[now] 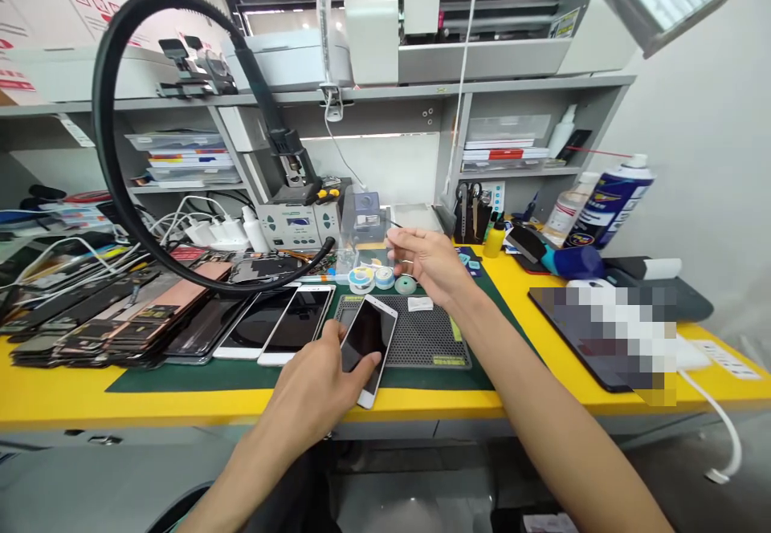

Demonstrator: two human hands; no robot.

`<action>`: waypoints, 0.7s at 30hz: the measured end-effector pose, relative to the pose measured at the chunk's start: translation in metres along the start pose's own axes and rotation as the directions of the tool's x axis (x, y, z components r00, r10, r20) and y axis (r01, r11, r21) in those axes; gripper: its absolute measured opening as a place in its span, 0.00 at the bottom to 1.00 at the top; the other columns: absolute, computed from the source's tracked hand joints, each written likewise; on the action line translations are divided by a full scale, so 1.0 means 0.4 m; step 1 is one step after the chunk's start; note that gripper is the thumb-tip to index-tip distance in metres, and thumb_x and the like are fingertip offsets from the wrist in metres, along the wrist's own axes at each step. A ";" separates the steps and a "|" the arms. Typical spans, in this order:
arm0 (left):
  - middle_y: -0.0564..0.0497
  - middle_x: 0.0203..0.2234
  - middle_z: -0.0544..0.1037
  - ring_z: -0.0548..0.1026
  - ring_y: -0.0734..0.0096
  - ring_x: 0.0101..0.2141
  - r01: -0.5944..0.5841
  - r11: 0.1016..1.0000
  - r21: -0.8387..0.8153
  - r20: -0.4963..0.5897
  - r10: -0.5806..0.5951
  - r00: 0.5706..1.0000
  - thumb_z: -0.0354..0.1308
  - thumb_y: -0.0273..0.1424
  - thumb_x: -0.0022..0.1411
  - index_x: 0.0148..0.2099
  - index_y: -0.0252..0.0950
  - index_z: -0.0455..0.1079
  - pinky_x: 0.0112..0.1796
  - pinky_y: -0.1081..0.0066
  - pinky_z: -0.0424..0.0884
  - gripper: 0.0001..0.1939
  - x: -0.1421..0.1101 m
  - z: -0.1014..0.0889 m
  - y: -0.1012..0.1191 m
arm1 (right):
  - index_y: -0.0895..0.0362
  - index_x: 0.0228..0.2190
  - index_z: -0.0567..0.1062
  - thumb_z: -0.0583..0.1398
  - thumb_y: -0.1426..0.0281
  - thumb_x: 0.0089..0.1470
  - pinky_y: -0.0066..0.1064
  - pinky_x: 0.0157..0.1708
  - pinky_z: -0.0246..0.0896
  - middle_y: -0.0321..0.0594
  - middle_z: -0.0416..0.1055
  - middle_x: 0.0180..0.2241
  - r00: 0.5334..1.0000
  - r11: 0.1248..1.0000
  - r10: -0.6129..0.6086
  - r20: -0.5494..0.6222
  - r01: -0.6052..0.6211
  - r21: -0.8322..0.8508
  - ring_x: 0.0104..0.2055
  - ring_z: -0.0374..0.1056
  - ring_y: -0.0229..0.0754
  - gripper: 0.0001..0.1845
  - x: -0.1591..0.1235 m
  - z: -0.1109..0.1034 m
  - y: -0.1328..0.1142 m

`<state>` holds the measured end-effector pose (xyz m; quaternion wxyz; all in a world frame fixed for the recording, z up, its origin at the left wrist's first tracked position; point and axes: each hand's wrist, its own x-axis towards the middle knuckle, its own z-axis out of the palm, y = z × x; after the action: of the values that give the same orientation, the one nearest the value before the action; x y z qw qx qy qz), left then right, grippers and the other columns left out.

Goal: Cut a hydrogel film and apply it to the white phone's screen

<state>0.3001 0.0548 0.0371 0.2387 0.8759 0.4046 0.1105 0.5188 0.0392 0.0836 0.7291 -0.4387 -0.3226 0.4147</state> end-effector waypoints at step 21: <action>0.33 0.51 0.81 0.83 0.46 0.47 0.237 -0.128 -0.963 0.177 0.363 0.915 0.39 0.42 0.78 0.62 0.28 0.71 0.42 0.49 0.83 0.29 0.231 -0.120 -0.057 | 0.59 0.28 0.81 0.76 0.61 0.48 0.27 0.26 0.67 0.37 0.72 0.24 0.995 0.986 0.039 0.096 -0.023 -0.164 0.25 0.67 0.35 0.16 -0.038 0.032 -0.005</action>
<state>0.3265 0.1535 0.0670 0.8819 0.4148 0.0805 0.2093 0.5021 0.0296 0.0891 0.6676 -0.4805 -0.3840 0.4194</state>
